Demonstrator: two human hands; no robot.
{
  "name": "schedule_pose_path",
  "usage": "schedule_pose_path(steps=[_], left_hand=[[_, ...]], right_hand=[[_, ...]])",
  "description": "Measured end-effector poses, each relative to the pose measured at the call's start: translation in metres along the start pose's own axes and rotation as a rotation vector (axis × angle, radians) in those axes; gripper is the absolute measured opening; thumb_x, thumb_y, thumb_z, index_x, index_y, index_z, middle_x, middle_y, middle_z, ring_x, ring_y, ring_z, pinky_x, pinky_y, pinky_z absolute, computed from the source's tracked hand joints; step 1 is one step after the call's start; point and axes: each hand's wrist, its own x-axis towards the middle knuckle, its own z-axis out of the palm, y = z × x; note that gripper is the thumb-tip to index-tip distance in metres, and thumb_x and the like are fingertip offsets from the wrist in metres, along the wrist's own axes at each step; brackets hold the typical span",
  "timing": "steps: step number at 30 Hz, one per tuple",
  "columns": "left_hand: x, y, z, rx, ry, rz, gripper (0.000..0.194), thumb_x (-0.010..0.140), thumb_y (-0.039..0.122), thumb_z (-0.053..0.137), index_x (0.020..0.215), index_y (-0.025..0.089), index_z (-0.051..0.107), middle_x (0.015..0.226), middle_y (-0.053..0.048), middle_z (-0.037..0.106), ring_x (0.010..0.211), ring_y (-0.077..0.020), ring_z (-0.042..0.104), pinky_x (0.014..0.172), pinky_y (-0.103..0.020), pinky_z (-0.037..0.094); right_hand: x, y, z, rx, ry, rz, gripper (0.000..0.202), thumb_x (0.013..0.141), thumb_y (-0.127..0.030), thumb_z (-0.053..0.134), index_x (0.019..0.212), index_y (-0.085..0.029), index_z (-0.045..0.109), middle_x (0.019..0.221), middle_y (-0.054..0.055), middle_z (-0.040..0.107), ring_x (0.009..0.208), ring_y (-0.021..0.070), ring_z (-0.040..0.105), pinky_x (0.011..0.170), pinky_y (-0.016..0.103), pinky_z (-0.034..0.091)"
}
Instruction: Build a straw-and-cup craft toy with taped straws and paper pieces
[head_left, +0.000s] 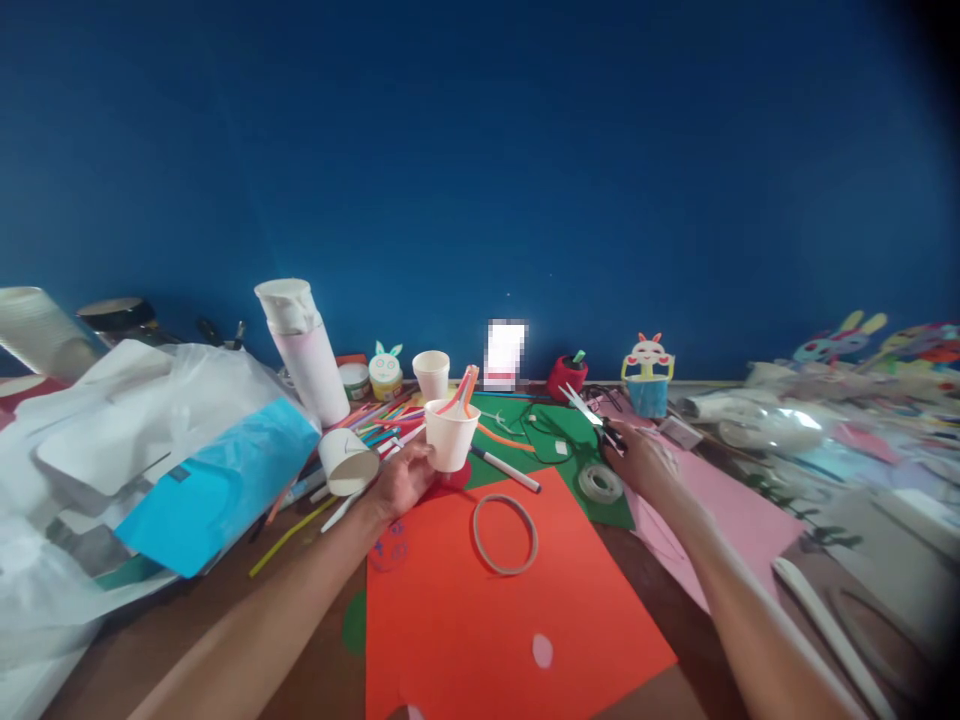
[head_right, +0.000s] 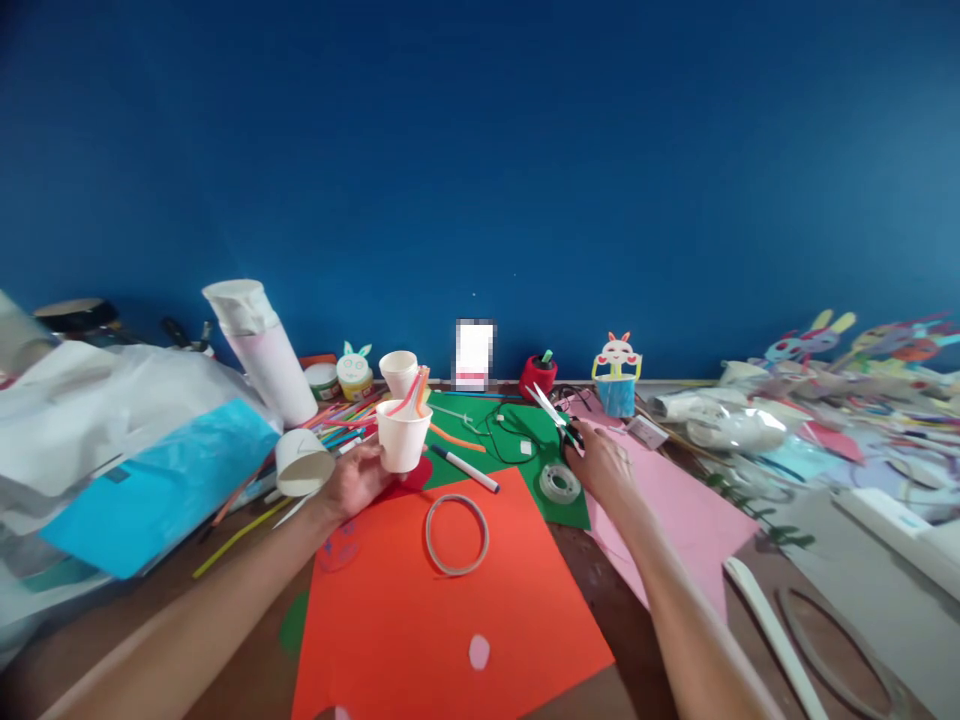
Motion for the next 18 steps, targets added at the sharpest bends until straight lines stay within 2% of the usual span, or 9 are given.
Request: schedule_pose_path(steps=[7,12,18], left_hand=[[-0.002,0.004,-0.001,-0.104,-0.025,-0.123,0.034,0.067,0.02,0.048,0.097,0.012,0.059,0.091,-0.013,0.066,0.078,-0.025,0.06,0.062,-0.035,0.045],[-0.001,0.006,-0.002,-0.125,-0.09,-0.161,0.025,0.065,0.02,0.048,0.085,0.012,0.061,0.088,-0.013,0.066,0.075,-0.0244,0.059,0.062,-0.035,0.044],[-0.003,0.005,0.003,-0.061,-0.168,-0.167,0.042,0.071,0.033,0.052,0.106,0.01,0.056,0.096,-0.017,0.063,0.071,-0.0232,0.059,0.063,-0.035,0.043]], right_hand=[[0.009,0.039,0.015,-0.019,-0.173,-0.128,0.039,0.074,-0.031,0.051,0.109,-0.017,0.057,0.099,0.013,0.065,0.089,0.0261,0.061,0.069,0.03,0.044],[0.015,0.06,0.024,0.178,-0.276,-0.183,0.036,0.073,-0.031,0.052,0.107,-0.02,0.058,0.094,0.009,0.068,0.085,0.0222,0.063,0.068,0.028,0.047],[0.016,0.067,0.027,0.22,-0.271,-0.131,0.038,0.072,-0.03,0.055,0.108,-0.018,0.057,0.096,0.01,0.067,0.085,0.0221,0.064,0.069,0.028,0.048]])
